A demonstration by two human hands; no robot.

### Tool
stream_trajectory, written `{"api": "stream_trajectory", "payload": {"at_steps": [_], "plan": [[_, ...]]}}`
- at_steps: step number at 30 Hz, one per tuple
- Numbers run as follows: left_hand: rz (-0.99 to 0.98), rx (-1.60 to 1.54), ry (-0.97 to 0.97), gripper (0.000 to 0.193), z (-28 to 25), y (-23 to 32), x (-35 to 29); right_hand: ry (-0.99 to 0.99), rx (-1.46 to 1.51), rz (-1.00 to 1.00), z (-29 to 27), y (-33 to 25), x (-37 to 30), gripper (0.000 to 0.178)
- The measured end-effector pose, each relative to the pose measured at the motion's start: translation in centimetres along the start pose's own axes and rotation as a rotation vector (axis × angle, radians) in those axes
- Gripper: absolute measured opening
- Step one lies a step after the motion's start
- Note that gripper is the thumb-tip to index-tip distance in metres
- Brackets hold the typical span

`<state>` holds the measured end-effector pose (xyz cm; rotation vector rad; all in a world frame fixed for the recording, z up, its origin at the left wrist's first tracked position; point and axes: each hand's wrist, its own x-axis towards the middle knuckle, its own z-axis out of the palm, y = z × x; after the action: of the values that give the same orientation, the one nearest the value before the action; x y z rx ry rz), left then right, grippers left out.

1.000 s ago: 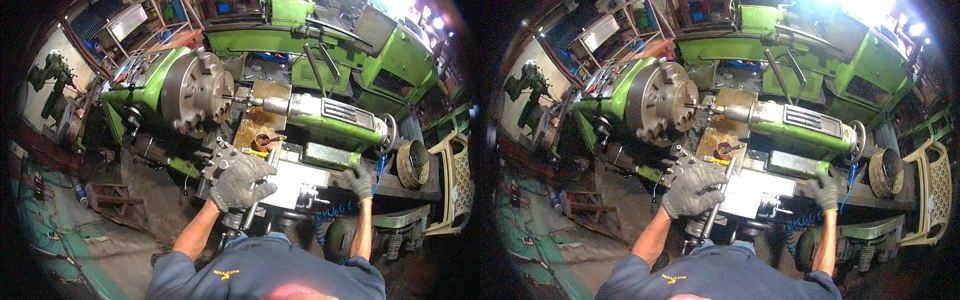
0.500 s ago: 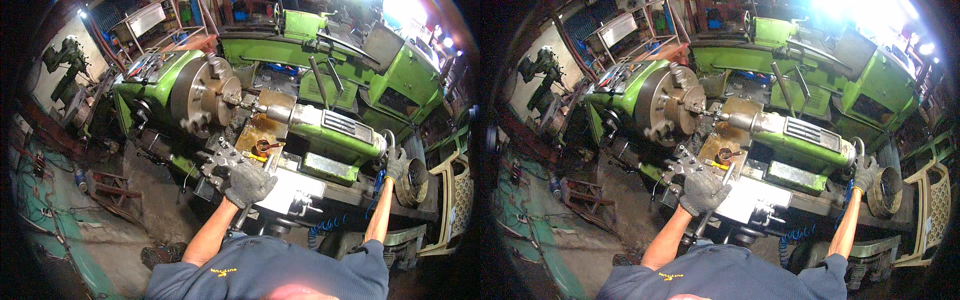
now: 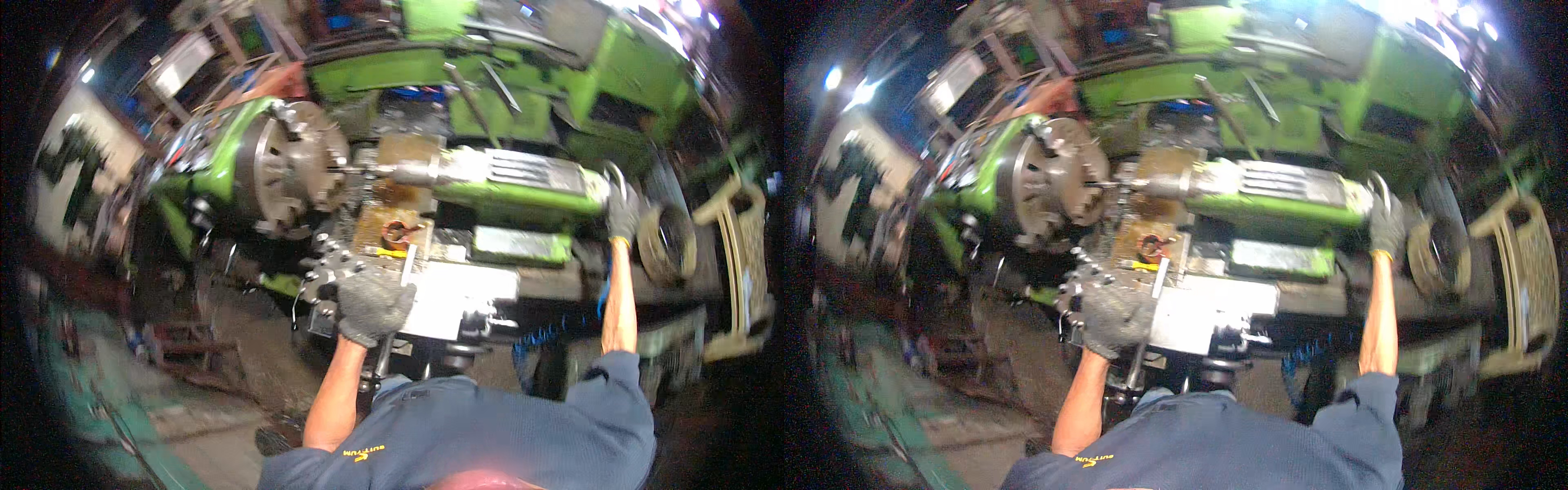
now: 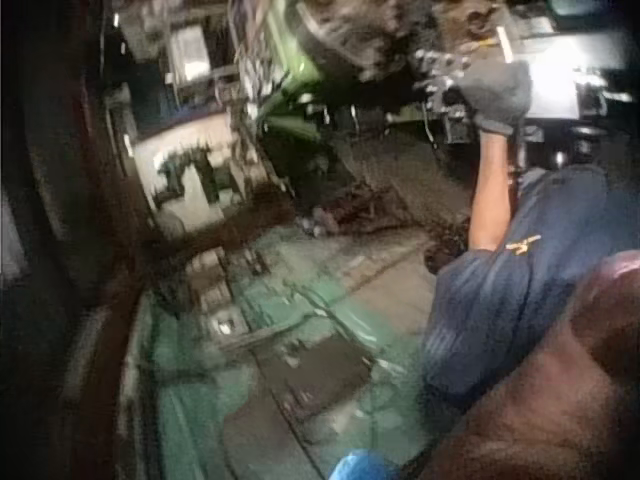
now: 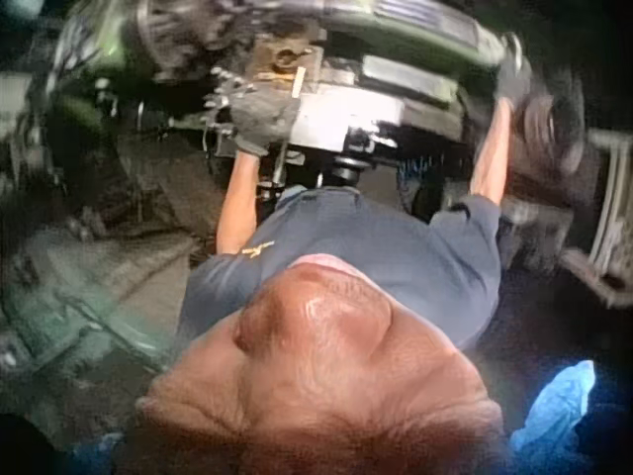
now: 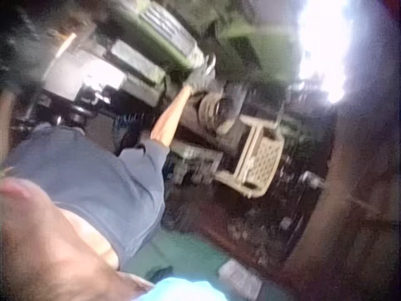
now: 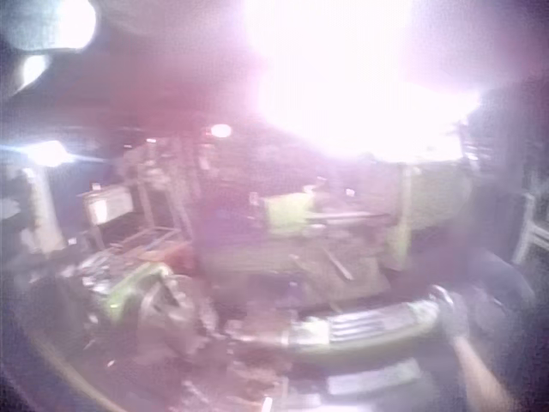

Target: The person operates a green metal lathe in a workshop, machining a cylindrical metal workpiece. They use a brush to apply cutting fluid to the workpiece and tool, and manipulate the lathe's handwheels and levers to control the cutting process. The person also uses a caliper to measure the workpiece and a wrench to adjust the chuck.

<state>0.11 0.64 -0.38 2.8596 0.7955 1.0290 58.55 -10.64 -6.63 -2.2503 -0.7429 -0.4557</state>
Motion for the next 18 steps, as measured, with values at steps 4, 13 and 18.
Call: {"api": "stream_trajectory", "payload": {"at_steps": [4, 13, 18], "plan": [[-0.080, -0.158, -0.032, 0.015, -0.5, 0.1, -0.8, 0.182, 0.086, 0.030, -3.1, -2.5, -8.7, 0.044], [0.027, -0.074, -0.073, 0.020, -0.1, 0.5, 0.4, -0.139, 0.008, 0.443, -11.2, 6.8, -42.3, 0.035], [-0.195, -0.279, -0.103, 0.020, 1.1, 0.2, -1.6, -0.070, 0.087, 0.948, -14.9, 12.6, -60.6, 0.034]]}}
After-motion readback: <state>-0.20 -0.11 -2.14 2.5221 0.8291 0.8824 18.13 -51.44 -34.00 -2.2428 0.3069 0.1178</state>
